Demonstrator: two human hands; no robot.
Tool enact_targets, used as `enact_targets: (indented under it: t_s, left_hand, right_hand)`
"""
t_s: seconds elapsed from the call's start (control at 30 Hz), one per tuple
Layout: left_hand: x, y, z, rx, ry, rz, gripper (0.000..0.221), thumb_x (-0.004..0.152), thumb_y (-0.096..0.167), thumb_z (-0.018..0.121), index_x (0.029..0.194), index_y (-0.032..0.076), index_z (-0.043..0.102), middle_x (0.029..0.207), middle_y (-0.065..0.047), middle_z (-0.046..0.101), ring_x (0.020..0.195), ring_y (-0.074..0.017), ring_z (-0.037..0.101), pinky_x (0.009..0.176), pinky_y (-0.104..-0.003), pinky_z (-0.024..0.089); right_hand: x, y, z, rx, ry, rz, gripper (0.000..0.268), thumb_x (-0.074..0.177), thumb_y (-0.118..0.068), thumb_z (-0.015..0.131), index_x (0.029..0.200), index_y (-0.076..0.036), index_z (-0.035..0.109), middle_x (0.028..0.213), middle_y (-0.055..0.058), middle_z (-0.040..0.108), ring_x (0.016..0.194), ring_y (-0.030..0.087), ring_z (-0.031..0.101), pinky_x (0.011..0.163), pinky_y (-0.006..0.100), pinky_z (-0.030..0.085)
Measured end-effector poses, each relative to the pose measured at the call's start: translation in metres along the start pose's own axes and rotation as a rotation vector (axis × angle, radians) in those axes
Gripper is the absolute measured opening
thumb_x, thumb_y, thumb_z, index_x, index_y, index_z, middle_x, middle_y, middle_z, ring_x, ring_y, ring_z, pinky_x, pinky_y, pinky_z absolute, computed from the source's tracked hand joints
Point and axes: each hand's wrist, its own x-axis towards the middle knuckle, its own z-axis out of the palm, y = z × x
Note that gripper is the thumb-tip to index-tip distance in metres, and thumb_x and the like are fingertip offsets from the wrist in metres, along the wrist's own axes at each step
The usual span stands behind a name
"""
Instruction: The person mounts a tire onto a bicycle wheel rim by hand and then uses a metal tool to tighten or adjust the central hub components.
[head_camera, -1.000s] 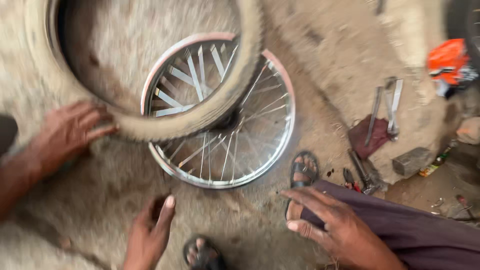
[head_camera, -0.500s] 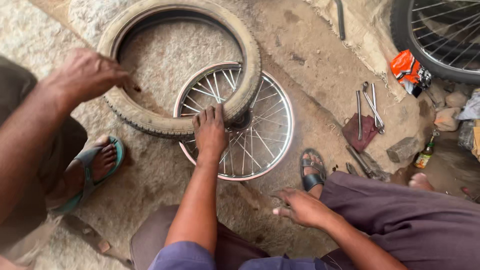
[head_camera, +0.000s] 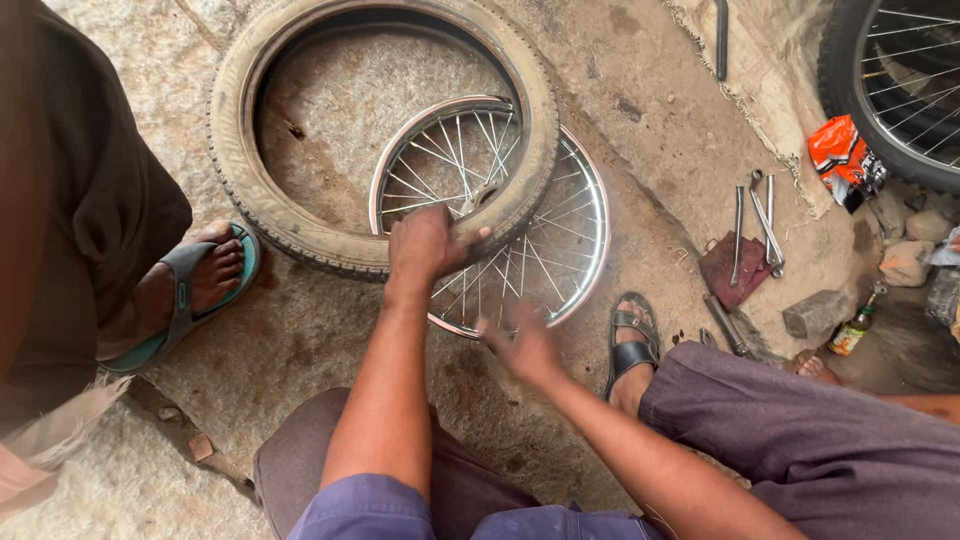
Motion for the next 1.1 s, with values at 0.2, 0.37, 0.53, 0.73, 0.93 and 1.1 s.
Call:
enact_targets:
  t_s: [0.2, 0.37, 0.53, 0.73, 0.93, 1.1]
  left_hand:
    - [-0.028, 0.047, -0.022, -0.024, 0.19, 0.089, 0.071, 0.098, 0.07, 0.047, 0.088, 0.007, 0.077, 0.08, -0.019, 0.072, 0.074, -0.0362, 0.072, 0.072, -0.052, 0.055]
    - [-0.042, 0.05, -0.029, -0.214, 0.283, 0.094, 0.065, 0.097, 0.066, 0.049, 0.077, 0.009, 0.072, 0.062, -0.014, 0.068, 0.056, -0.0293, 0.068, 0.062, -0.051, 0.052]
    - [-0.053, 0.046, -0.03, -0.323, 0.594, 0.196, 0.061, 0.101, 0.058, 0.051, 0.069, 0.008, 0.063, 0.055, -0.014, 0.059, 0.049, -0.0299, 0.058, 0.053, -0.052, 0.048]
    - [-0.056, 0.054, -0.021, -0.542, 0.62, 0.492, 0.037, 0.101, 0.042, 0.058, 0.087, 0.008, 0.063, 0.072, -0.011, 0.063, 0.063, -0.0293, 0.064, 0.062, -0.046, 0.052]
    - [-0.043, 0.079, -0.017, -0.683, 0.715, 0.721, 0.037, 0.094, 0.026, 0.072, 0.124, 0.005, 0.065, 0.114, -0.015, 0.068, 0.105, -0.0312, 0.067, 0.086, -0.042, 0.057]
    - [-0.012, 0.063, -0.015, -0.74, 0.692, 0.457, 0.029, 0.103, 0.031, 0.066, 0.121, 0.007, 0.067, 0.109, -0.013, 0.072, 0.096, -0.0247, 0.072, 0.081, -0.037, 0.057]
  right_hand:
    - [0.096, -0.007, -0.098, 1.538, -0.147, -0.059, 0.11, 0.08, -0.079, 0.062, 0.159, -0.009, 0.032, 0.155, 0.017, 0.046, 0.136, 0.031, 0.052, 0.11, 0.051, 0.048]
    - [0.107, -0.071, -0.136, 1.514, -0.079, -0.331, 0.104, 0.082, -0.065, 0.08, 0.153, -0.005, 0.033, 0.126, 0.018, 0.053, 0.121, 0.032, 0.056, 0.105, 0.051, 0.055]
    - [0.081, -0.131, -0.165, 1.458, -0.004, -0.318, 0.1, 0.07, -0.049, 0.089, 0.144, 0.002, 0.043, 0.12, 0.016, 0.055, 0.115, 0.031, 0.06, 0.101, 0.045, 0.059]
    - [-0.002, -0.154, -0.199, 1.29, 0.207, -0.579, 0.083, 0.08, -0.035, 0.082, 0.143, 0.004, 0.045, 0.119, 0.012, 0.052, 0.11, 0.023, 0.058, 0.092, 0.037, 0.057]
    - [-0.074, -0.119, -0.242, 1.174, 0.455, -0.509, 0.082, 0.08, -0.034, 0.082, 0.144, 0.004, 0.048, 0.123, 0.011, 0.056, 0.113, 0.024, 0.061, 0.097, 0.037, 0.057]
    - [-0.091, -0.106, -0.316, 0.817, 0.626, -0.454, 0.085, 0.079, -0.037, 0.084, 0.145, 0.004, 0.049, 0.126, 0.012, 0.06, 0.116, 0.026, 0.062, 0.1, 0.037, 0.058]
